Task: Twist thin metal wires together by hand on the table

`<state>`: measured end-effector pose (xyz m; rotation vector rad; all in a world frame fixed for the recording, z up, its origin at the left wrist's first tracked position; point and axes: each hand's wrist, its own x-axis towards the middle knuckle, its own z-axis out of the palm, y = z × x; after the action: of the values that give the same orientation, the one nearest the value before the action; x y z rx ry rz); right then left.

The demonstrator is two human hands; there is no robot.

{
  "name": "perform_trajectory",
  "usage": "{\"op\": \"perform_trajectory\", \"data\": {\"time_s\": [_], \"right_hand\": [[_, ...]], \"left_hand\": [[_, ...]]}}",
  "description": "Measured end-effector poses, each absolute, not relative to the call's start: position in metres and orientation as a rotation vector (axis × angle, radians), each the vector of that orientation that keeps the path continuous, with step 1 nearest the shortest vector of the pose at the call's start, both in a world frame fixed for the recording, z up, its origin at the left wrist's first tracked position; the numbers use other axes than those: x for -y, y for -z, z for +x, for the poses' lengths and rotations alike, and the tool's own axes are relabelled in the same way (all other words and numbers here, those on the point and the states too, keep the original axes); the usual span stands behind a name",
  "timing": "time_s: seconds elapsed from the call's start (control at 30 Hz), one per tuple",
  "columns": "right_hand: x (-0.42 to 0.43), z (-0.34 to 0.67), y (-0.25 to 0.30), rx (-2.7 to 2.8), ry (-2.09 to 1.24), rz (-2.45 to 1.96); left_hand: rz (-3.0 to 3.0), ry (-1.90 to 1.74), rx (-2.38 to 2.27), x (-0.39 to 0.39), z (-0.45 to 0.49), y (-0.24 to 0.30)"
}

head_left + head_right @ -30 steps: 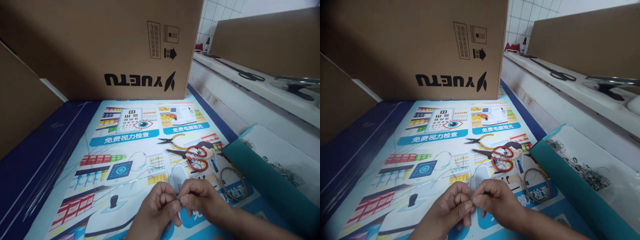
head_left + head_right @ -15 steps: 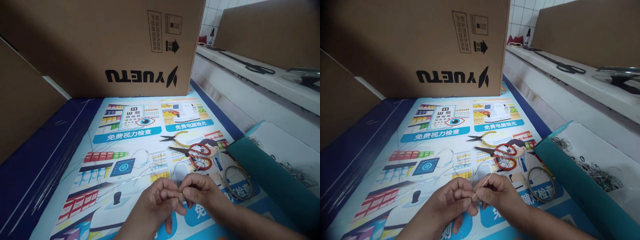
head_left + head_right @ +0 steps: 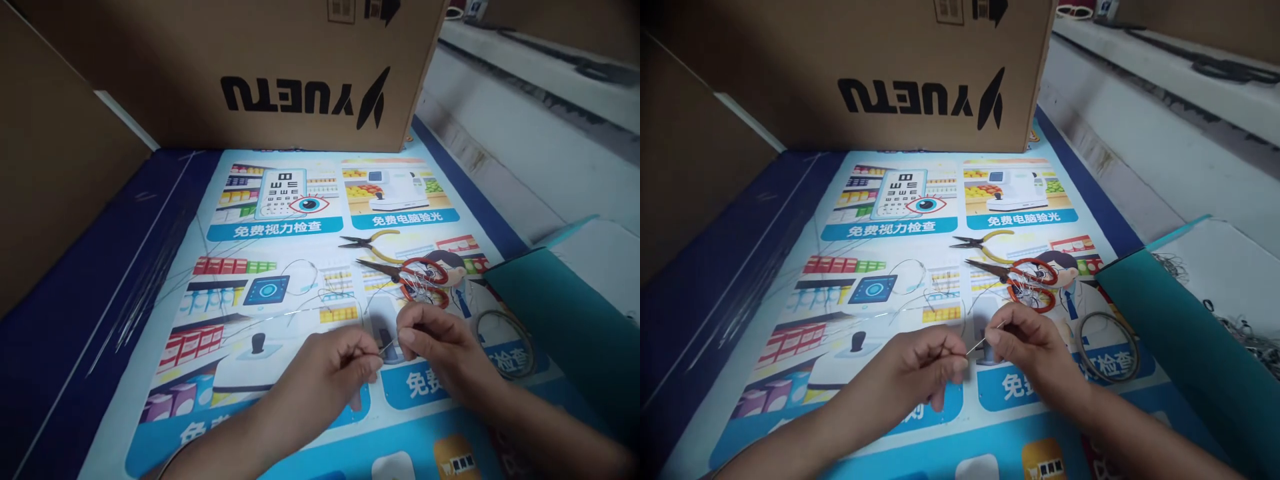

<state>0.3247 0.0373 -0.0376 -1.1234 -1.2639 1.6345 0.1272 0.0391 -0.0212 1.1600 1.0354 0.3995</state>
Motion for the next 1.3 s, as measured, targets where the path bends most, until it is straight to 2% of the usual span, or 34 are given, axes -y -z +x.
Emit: {"op": "perform_trajectory", "data": {"time_s": [0.2, 0.4, 0.57, 0.73, 0.9, 1.03, 1.3], "right_hand": [[-0.037, 0.328, 0.039, 1.211, -1.649, -1.089], [-0.031, 0.312, 0.034, 1.353, -1.800, -1.061], [-0.029, 0.312, 0.037, 1.415, -1.702, -1.083], [-0.034, 0.321, 0.037, 1.372, -1.570, -1.102], [-0.029, 0.315, 0.038, 1.366, -1.713, -1.107], [-0.025, 0.312, 0.040, 1.348, -1.707, -1.059], [-0.027, 0.314, 0.036, 1.397, -1.635, -1.115]], "left_hand": [[1.502, -0.429, -1.119, -0.038, 0.122, 0.022], [1.391, -0.411, -1.046, -0.034, 0.125, 0.024], [1.221, -0.401, -0.974, -0.040, 0.126, 0.024], [1.329, -0.433, -0.993, -0.043, 0.124, 0.027], [1.276, -0.424, -1.013, -0.040, 0.127, 0.023], [1.185, -0.407, -0.967, -0.039, 0.127, 0.026], [1.209, -0.722, -1.118, -0.045, 0.121, 0.037]]}}
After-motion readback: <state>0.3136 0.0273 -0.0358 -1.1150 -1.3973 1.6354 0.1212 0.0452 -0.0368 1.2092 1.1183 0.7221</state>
